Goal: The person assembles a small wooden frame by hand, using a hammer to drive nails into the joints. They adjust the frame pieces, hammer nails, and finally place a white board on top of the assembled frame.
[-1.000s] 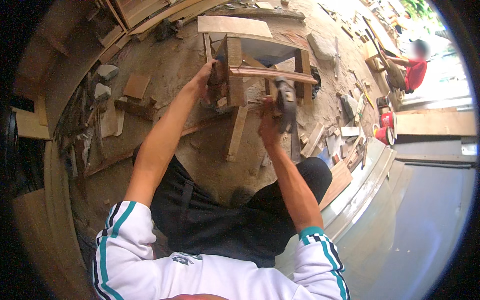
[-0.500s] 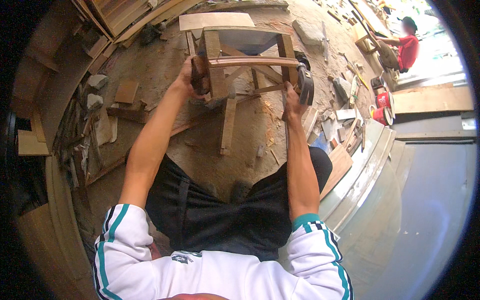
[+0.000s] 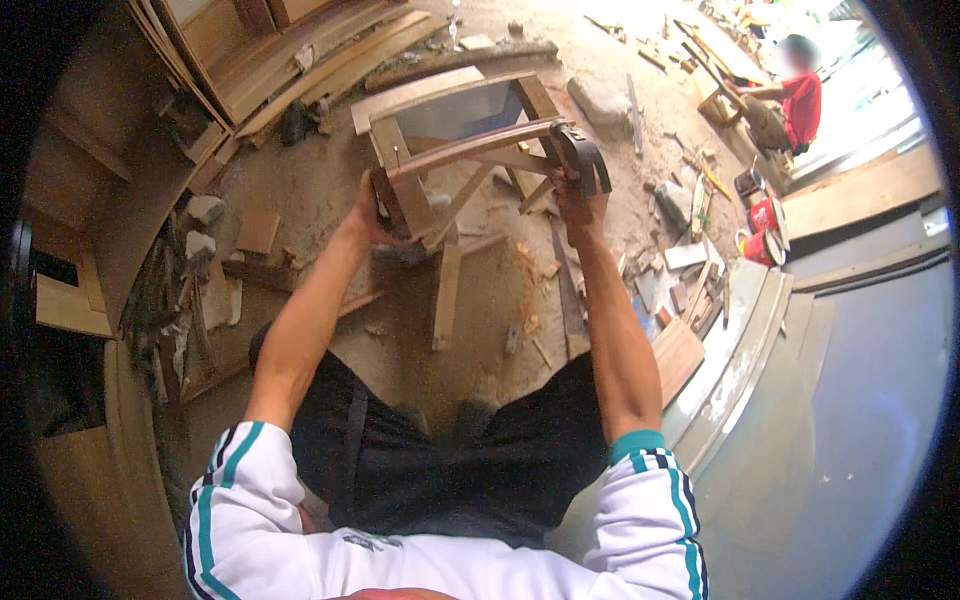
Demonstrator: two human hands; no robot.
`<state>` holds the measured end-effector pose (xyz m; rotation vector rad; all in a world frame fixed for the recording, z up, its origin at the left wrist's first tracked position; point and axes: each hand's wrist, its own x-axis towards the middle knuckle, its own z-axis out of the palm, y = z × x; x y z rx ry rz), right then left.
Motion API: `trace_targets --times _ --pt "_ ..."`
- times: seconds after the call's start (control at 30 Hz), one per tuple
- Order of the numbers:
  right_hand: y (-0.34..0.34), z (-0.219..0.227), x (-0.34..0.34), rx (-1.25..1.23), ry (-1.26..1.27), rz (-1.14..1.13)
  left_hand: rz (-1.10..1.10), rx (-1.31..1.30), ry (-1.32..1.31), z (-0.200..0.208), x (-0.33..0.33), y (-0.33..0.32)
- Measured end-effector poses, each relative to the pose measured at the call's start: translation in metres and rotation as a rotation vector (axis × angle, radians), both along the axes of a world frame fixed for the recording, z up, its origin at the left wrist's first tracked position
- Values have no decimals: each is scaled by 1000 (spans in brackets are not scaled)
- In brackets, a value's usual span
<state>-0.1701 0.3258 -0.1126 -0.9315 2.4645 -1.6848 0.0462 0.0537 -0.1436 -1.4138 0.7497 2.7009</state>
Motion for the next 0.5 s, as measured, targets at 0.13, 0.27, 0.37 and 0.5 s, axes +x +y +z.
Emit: trace_targets --times 0.13,0.27,0.37,0.5 --pt "-9 18 -42 41 198 30 28 24 134 -3 -17 0" --pt "4 13 -40 36 431 39 59 -13 13 5 -25 15" --pt "25 -38 -63 -14 509 -42 53 37 -45 5 -35 21" --pt "17 -61 -58 -93 187 -139 -52 43 -9 -22 -35 4"
